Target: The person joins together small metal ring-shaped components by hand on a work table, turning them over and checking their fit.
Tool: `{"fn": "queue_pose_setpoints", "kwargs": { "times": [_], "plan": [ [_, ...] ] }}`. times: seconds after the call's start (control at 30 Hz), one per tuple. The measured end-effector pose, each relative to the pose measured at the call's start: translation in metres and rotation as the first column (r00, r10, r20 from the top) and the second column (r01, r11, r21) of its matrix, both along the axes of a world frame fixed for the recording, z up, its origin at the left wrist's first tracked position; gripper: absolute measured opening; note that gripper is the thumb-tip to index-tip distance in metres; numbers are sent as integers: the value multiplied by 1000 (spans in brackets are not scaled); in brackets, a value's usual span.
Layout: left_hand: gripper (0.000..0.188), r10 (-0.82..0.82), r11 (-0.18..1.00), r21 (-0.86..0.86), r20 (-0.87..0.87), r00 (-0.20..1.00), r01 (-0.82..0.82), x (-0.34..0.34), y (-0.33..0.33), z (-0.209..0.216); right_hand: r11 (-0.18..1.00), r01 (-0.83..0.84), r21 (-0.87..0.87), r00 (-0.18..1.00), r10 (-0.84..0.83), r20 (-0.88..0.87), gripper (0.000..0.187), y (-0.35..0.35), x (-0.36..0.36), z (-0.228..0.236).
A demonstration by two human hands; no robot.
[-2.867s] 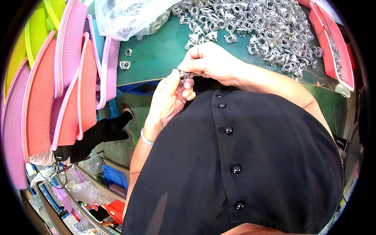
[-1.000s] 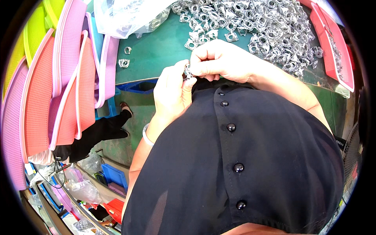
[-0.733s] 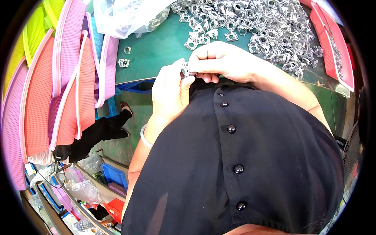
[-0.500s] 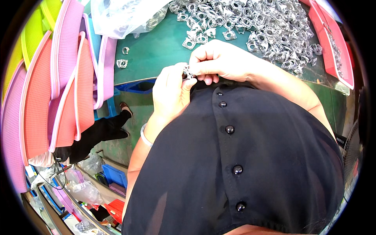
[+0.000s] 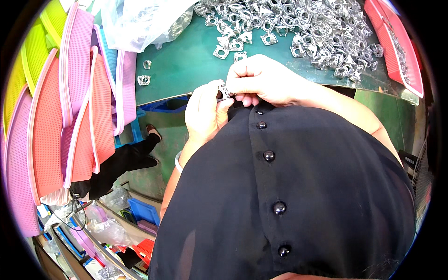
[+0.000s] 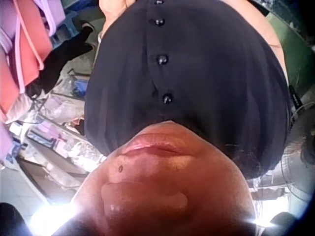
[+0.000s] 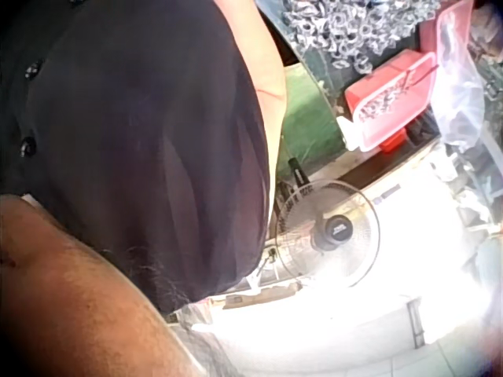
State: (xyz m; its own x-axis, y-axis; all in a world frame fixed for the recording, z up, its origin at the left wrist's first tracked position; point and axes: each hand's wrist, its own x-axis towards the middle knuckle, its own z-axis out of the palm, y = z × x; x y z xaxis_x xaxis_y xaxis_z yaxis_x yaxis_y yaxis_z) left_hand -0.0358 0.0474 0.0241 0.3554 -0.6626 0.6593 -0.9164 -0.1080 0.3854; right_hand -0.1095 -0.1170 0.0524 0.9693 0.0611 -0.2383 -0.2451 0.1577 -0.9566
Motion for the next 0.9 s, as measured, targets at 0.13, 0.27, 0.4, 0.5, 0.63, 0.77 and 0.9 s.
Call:
{"fn": "queue_pose_setpoints", "kwargs": {
  "times": [0.13,0.27,0.4,0.5,0.63,0.77,0.9],
  "plan": [
    [30,-30,998,48,-14,999,31,0,-1,5,990,-31,-140,997,40,63,17,-2,0,7],
    [30,-45,996,80,8,999,44,6,-1,6,996,-44,-80,999,45,9,18,-1,6,4],
    [32,-110,991,83,47,993,106,8,2,8,997,-66,44,998,66,-10,17,-5,-3,3],
    [36,-158,985,79,82,984,151,12,3,4,994,-100,41,995,101,-25,16,-7,-8,9],
    [36,-155,987,53,4,988,154,9,3,10,990,-99,96,994,102,-27,17,-4,-8,8],
    [36,-172,984,49,-10,985,172,9,3,11,990,-84,113,992,94,-80,17,-4,-9,9],
    [24,-75,989,104,-249,966,104,12,7,11,958,-19,287,995,45,-86,19,-1,6,-4]
  ]
}}
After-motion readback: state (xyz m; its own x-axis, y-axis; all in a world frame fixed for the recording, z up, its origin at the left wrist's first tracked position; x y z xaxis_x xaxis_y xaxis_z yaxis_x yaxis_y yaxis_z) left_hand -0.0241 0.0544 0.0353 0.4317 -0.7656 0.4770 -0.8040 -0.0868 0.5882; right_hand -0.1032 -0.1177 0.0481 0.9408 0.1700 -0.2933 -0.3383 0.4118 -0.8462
